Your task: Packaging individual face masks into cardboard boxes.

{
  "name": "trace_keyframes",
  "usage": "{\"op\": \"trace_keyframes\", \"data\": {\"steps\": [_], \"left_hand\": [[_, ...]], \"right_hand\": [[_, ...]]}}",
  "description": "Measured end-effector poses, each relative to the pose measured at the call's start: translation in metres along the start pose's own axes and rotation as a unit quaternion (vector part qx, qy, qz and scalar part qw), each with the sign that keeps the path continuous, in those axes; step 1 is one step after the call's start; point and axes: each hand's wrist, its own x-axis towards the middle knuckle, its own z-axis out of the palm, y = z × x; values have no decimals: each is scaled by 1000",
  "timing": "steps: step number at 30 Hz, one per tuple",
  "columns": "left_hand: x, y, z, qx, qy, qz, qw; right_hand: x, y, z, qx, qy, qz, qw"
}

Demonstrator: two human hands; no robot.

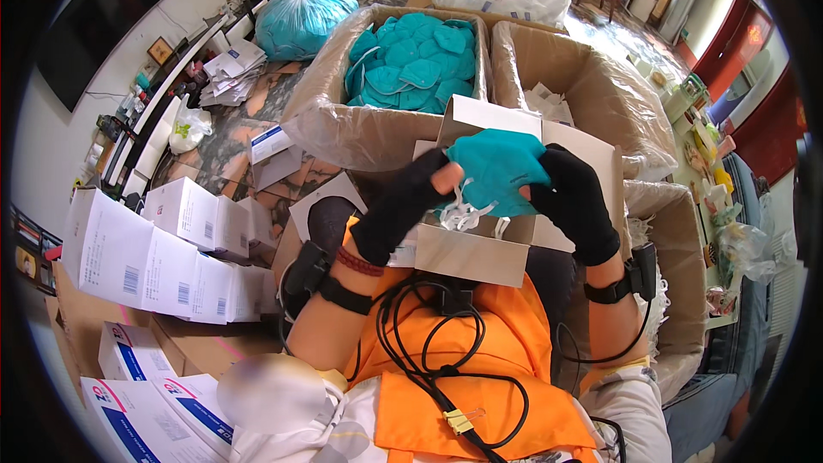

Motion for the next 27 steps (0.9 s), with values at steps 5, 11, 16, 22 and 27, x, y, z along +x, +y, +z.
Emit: {"op": "trace_keyframes", "data": {"steps": [5,11,16,22,27], "left_hand": [[-1,-2,26,-19,45,24,999],[9,16,23,-44,97,42,993],[20,-2,45,0,67,83,994],[7,-4,24,26,-22,-92,995],[2,2,34,65,-28,-106,992]], "right_hand": [[6,-5,4,119,97,55,987],[-6,-2,23,349,-1,144,926],[-4,21,65,288,122,84,946],[0,10,44,431,126,197,872],[-10,13,51,521,138,190,821]]}}
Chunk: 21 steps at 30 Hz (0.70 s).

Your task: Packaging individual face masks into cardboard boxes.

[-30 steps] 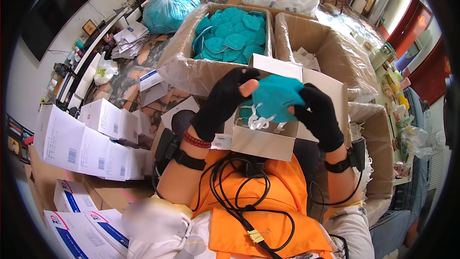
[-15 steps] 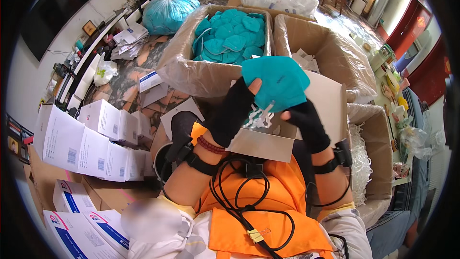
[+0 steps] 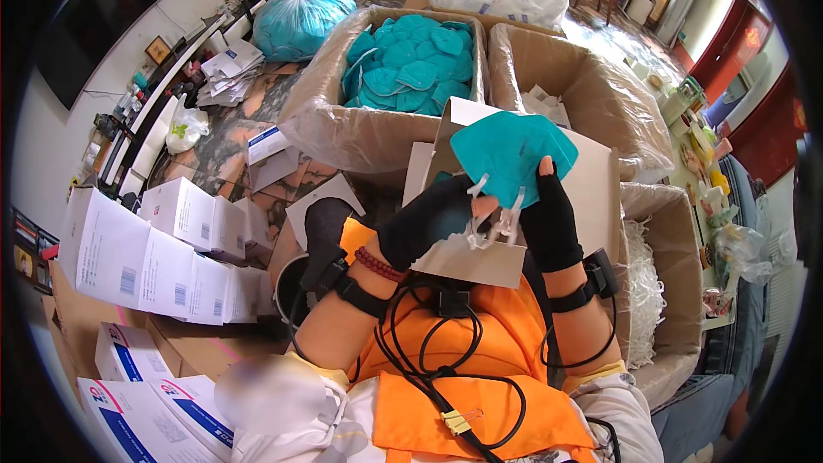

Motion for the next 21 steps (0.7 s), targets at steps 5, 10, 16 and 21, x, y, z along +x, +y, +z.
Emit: {"op": "trace_keyframes", "data": {"steps": [5,10,16,21], "left_hand": [[-2,-6,1,-81,13,-35,996],[-13,8,0,-129,1,-121,984],[2,-14,-8,36,-4,-14,999],[8,1,8,100,3,-59,993]], "right_hand": [[-3,14,-4,-135,-26,-34,990],[-1,10,2,-61,51,2,997],[-2,17,-5,-96,69,46,992],[-3,22,-5,-118,81,30,989]]}}
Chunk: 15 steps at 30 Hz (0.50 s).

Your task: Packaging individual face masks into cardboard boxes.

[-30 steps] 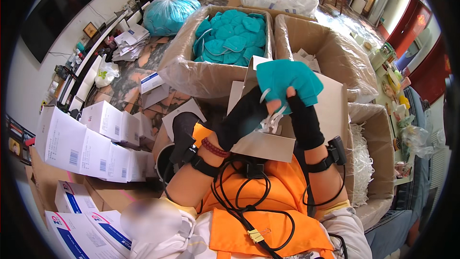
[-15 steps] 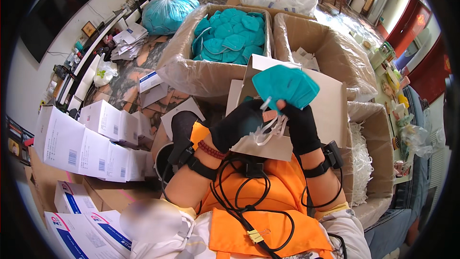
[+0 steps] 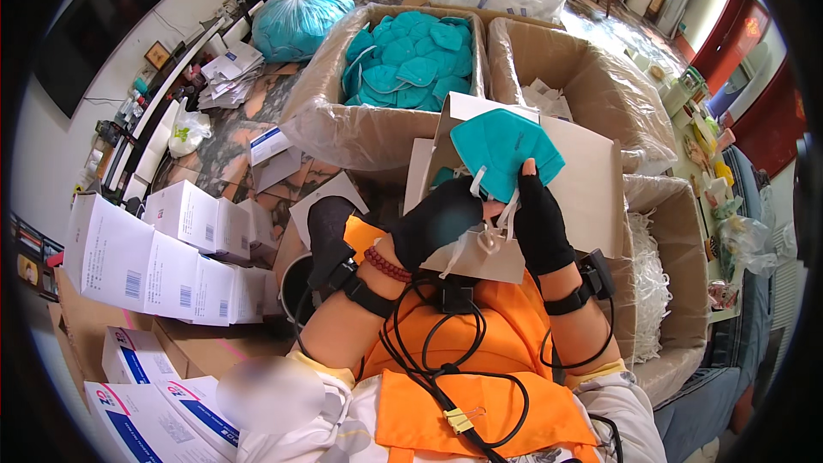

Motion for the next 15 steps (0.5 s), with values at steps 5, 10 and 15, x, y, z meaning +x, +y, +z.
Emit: {"op": "trace_keyframes", "data": {"steps": [5,10,15], "left_hand": [[0,-19,-7,-114,-15,27,993],[-5,-11,2,-67,34,81,994],[-1,-25,-13,25,65,60,996]], "right_hand": [[-9,-22,-2,46,-43,-5,998],[-7,-9,-8,-66,-17,-1,998],[-10,-8,3,-13,20,-49,999]]}}
